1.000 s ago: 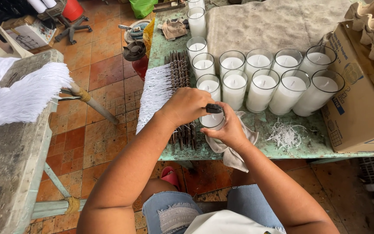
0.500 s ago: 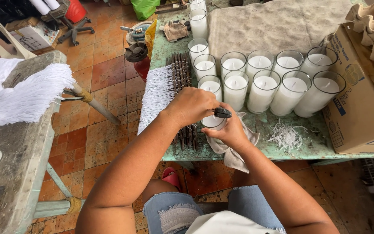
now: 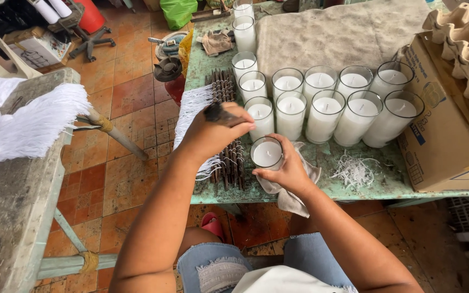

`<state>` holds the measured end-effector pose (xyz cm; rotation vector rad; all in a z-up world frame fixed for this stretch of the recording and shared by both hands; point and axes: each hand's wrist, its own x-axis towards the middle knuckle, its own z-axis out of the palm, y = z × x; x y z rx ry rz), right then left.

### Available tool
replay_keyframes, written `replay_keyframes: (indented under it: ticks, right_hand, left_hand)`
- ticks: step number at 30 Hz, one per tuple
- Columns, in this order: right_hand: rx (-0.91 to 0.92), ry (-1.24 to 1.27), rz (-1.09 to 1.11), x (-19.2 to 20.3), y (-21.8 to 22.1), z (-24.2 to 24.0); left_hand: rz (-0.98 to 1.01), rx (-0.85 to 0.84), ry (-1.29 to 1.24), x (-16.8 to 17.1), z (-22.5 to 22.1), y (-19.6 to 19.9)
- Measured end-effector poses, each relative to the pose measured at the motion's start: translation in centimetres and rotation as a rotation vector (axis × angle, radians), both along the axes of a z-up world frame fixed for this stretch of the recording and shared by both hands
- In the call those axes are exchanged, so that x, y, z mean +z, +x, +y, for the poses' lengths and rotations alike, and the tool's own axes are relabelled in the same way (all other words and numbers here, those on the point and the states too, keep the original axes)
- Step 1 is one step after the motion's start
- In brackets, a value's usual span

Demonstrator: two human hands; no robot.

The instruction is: Cleaning glass jars with a cloth and inserting candle wicks into them on a workbench.

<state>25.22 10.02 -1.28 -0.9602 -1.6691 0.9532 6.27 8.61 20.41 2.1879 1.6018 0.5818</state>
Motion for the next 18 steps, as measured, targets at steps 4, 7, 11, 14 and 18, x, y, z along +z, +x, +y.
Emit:
replay_keyframes:
  ticks: [4,7,11,14,18]
  right_hand:
    - [0.191,-0.014,0.075,0.8,1.7,0.5]
    - [0.304,-0.058,0.124,1.0,2.4,1.8]
    - [0.341,0.019,0.0,0.8,2.4,3.1]
    - [0.396,0.026,-0.011,1.3,2.8,3.4]
    - [0.639,-0.035,0.057,5.1,3.6,2.8]
  left_hand:
    - [-0.11,0.052,-0.007,-5.9,-2.3,-3.0]
    - [-0.23,0.157,0.296,-13.1,-3.5,-5.3]
    - [-0.699,0.515,0.125,-15.6,-7.5,-5.4]
    - [-0.969,0.61,0.011,-17.5,-9.0,-5.8]
    - [-1.277,0.589,-0.058,-21.0,-9.7,-6.8]
